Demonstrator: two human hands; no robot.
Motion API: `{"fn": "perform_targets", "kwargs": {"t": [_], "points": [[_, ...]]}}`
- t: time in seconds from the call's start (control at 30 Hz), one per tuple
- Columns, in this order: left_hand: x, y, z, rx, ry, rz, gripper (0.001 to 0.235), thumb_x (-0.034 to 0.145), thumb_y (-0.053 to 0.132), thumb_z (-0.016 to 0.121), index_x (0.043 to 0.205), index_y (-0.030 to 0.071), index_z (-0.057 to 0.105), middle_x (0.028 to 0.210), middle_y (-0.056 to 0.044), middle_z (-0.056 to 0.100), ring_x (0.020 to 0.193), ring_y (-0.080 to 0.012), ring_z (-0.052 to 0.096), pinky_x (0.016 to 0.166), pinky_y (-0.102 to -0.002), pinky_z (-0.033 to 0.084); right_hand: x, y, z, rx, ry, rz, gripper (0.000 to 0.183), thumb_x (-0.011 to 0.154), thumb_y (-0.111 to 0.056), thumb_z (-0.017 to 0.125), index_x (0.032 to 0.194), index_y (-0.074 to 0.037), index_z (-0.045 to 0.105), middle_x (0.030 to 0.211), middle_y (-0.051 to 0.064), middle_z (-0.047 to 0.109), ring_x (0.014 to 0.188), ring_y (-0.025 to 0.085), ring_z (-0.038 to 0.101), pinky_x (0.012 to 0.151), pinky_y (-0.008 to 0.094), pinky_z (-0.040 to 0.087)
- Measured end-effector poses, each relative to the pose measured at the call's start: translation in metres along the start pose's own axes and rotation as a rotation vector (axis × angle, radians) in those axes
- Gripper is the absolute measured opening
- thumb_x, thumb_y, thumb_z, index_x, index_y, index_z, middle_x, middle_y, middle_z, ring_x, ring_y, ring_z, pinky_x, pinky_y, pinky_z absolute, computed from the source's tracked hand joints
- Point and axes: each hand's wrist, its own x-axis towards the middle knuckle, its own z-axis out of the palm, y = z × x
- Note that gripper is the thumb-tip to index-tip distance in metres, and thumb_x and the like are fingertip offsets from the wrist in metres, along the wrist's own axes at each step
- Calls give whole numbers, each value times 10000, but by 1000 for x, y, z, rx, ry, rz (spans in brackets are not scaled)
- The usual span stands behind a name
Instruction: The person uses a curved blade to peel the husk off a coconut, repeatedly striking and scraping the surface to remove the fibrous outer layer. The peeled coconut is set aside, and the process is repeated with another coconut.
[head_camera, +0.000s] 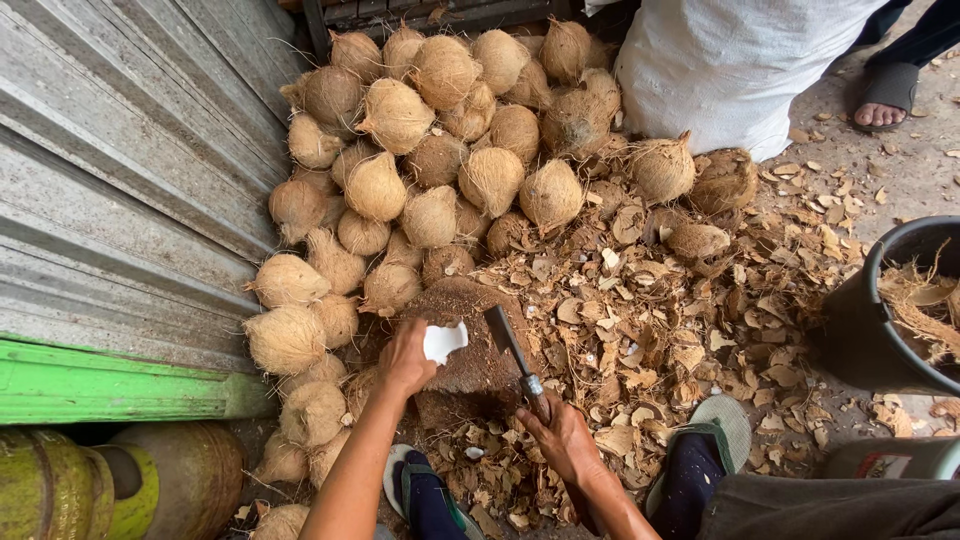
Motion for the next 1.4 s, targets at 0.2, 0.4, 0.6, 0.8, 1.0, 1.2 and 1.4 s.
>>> {"fn": "perform_targets", "kwargs": {"t": [0.2,0.4,0.6,0.8,1.0,1.2,1.4], "points": [[-14,13,5,-705,48,-577,643,756,6,859,1293,41,508,1110,-197,716,832,-262,694,715,-363,556,-9,-13,-9,6,24,74,493,987,-475,675,1282,-82,642,724,111,510,607,171,394,607,362,381],[-17,16,43,-488,394,-184,299,838,-72,701,1120,24,674,1063,-130,725,794,-213,701,620,-302,547,-13,-13,-12,61,21,54,408,956,-454,688,1106,-76,659,588,-60,506,497,90,389,513,312,339],[-34,19,69,-2,650,403,194,951,-65,618,1126,13,652,920,-123,680,804,-245,707,761,-382,615,-31,-30,-16,56,42,-23,441,962,-526,654,1122,-115,674,559,-38,453,451,69,377,459,298,361],[-58,13,79,113,758,563,272,883,-87,602,1145,-16,615,980,-165,693,968,-322,729,1035,-493,559,-32,-20,-2,-127,68,-41,460,971,-590,562,1089,-154,651,549,-27,424,443,102,350,441,300,350],[-69,13,80,111,723,574,304,879,-100,609,1173,-22,601,987,-168,670,988,-323,717,1096,-489,529,-28,3,10,-226,80,-41,439,995,-572,560,963,-145,655,575,-29,461,443,90,390,419,298,404],[-81,34,77,-250,789,284,474,774,-100,673,1240,-20,637,1035,-162,650,959,-296,695,869,-389,621,-33,7,10,-180,56,-58,421,991,-531,568,891,-128,638,565,-41,508,426,93,404,407,319,413],[-88,59,78,-1019,583,-406,551,777,-2,754,1316,42,652,887,-94,692,743,-244,679,672,-338,580,-32,12,14,-307,80,-57,404,1022,-528,563,906,-143,601,584,-40,397,456,92,354,422,304,413]]}}
